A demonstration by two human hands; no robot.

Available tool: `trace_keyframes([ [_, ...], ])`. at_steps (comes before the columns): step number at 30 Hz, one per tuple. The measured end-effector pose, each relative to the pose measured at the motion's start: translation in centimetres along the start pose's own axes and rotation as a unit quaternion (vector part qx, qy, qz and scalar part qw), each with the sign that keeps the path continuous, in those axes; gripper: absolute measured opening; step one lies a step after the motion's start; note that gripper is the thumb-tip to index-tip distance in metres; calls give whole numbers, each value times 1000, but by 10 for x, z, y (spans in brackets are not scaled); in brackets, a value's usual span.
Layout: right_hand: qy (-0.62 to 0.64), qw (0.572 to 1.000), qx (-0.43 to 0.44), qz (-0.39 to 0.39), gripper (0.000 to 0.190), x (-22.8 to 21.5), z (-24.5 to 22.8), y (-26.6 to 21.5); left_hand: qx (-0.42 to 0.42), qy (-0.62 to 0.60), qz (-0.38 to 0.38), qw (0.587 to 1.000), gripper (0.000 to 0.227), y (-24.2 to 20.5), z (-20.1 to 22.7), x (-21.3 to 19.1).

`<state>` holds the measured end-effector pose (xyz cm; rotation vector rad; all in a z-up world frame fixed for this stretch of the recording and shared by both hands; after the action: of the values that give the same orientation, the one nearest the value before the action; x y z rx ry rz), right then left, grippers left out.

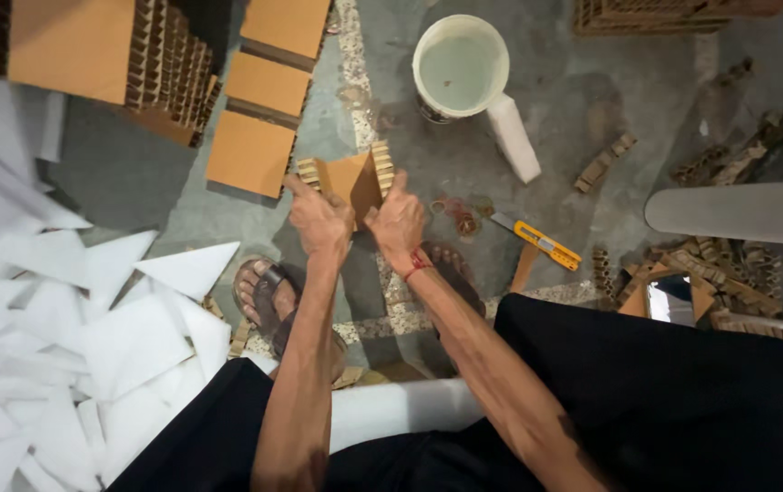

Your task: The person sits on the floor and assembles small cardboard boxes. They apply glue to the edges of flat cardboard pieces using a white foam applicator, fold the pieces into a box shape, and secure the structure with rubber bands. The process is repeated for multiple units.

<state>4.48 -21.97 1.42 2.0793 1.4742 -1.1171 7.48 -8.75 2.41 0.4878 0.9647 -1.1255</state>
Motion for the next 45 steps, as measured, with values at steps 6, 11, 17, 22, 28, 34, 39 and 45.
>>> trace_keyframes([
  [6, -1, 1000, 2, 1, 71, -2, -2, 0, -8, -44, -3, 999, 52, -1, 3, -6],
  [11, 1, 1000, -21, 9, 73, -2, -1, -1, -13, -40, -12, 999, 62, -2, 12, -16],
  [17, -3, 1000, -24, -4, 66, -3, 0, -1, 32, -59, -31, 997, 81, -11, 33, -42],
  [22, 11, 999, -44, 10, 64, -6, -2, -2, 73, -65, 20, 995, 68, -11, 30, -33],
  [28, 8, 999, -44, 9, 64, -6, -2, -3, 75, -83, 17, 994, 47, -12, 22, -25],
  [34, 18, 999, -46, 6, 67, -7, -3, -3, 113, -102, 71, 986, 54, -17, 24, -30],
  [39, 21, 998, -58, 11, 74, -15, -10, -3, -43, -63, -11, 997, 68, -10, 29, -31],
  [45, 127, 989, -71, 22, 66, -36, -28, -16, 88, -149, 128, 976, 67, -11, 31, -44],
])
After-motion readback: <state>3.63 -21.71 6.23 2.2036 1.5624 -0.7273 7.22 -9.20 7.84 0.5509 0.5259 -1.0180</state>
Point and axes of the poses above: each hand's wrist, its own y-axis towards the middle knuckle, its own x-axis out of the palm, z = x × y, the point moved 2 cm from there along y, towards the middle knuckle, and after that the axes turned 6 degrees about z, right-handed, at the moved point
